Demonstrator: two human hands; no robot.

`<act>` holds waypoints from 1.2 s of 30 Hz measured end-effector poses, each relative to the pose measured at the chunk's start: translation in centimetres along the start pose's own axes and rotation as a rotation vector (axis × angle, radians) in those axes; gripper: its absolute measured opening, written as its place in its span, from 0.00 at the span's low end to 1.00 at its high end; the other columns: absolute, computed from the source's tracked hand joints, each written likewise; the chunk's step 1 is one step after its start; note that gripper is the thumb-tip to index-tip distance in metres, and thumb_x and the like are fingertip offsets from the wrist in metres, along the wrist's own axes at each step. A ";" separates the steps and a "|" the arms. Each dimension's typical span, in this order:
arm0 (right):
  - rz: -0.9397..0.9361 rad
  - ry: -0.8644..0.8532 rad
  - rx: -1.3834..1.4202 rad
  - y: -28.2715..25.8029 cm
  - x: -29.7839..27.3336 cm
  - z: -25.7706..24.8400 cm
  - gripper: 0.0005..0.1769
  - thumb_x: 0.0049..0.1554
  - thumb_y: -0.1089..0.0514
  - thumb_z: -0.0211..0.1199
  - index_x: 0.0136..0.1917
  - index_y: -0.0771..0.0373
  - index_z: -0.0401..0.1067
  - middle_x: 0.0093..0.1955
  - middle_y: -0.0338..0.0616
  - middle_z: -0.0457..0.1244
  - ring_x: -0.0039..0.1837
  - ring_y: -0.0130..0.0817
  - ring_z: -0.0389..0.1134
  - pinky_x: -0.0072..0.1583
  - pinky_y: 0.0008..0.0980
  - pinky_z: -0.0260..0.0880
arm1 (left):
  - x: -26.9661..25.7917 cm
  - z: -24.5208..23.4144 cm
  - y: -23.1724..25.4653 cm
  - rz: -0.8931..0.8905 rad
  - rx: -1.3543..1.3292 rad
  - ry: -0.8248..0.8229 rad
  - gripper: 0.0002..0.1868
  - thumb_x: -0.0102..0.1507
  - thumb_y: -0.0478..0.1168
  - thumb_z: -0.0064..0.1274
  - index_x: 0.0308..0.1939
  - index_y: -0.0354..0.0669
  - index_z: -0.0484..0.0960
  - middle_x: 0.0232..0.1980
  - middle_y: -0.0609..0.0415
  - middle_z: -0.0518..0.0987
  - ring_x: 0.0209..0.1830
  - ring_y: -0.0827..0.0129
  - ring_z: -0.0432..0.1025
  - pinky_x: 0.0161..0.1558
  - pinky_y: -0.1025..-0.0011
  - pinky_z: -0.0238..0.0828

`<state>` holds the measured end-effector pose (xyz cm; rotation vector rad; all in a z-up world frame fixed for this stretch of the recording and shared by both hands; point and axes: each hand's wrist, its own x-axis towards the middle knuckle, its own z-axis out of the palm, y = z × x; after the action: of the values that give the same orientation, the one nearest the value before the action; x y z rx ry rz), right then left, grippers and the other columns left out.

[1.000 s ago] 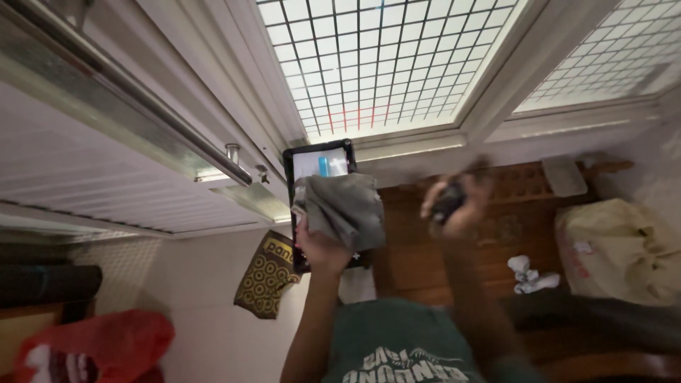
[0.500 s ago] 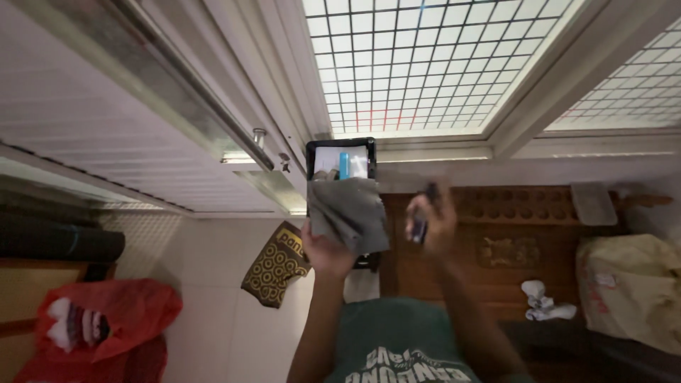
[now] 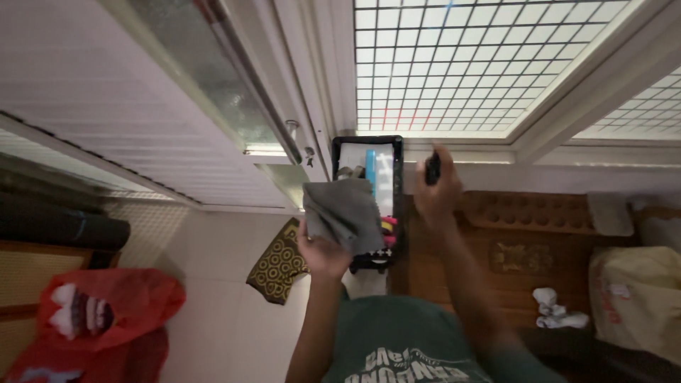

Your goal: The person is cleaning the glass of a white door using a cloth and a spray cleaner.

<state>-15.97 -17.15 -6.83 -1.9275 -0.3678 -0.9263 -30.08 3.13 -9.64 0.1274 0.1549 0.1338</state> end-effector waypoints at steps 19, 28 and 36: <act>0.006 0.189 0.030 -0.9 -0.2 9.6 0.16 0.66 0.65 0.63 0.67 0.63 0.69 0.49 0.52 0.68 0.48 0.43 0.73 0.51 0.39 0.74 | 2.1 -4.2 4.1 -0.242 -0.099 0.024 0.34 0.68 0.61 0.44 0.71 0.45 0.71 0.69 0.49 0.74 0.68 0.51 0.66 0.70 0.49 0.58; -0.072 0.282 -0.097 -0.6 -0.5 7.0 0.23 0.64 0.64 0.65 0.71 0.64 0.66 0.49 0.50 0.65 0.45 0.39 0.68 0.47 0.36 0.71 | 1.8 -2.0 3.8 -0.272 -0.031 0.030 0.36 0.66 0.60 0.40 0.74 0.46 0.68 0.73 0.48 0.72 0.73 0.50 0.64 0.74 0.52 0.56; -0.149 0.125 -0.103 -1.0 1.6 6.5 0.21 0.64 0.66 0.61 0.69 0.61 0.67 0.47 0.50 0.64 0.46 0.40 0.69 0.46 0.39 0.72 | 2.0 -1.6 1.8 -0.198 -0.049 -0.014 0.36 0.67 0.60 0.38 0.75 0.47 0.66 0.75 0.48 0.69 0.74 0.50 0.62 0.75 0.50 0.52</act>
<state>-12.58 -11.32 -6.81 -1.9433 -0.4014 -1.1773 -28.63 5.36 -11.30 0.0638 0.1490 -0.0602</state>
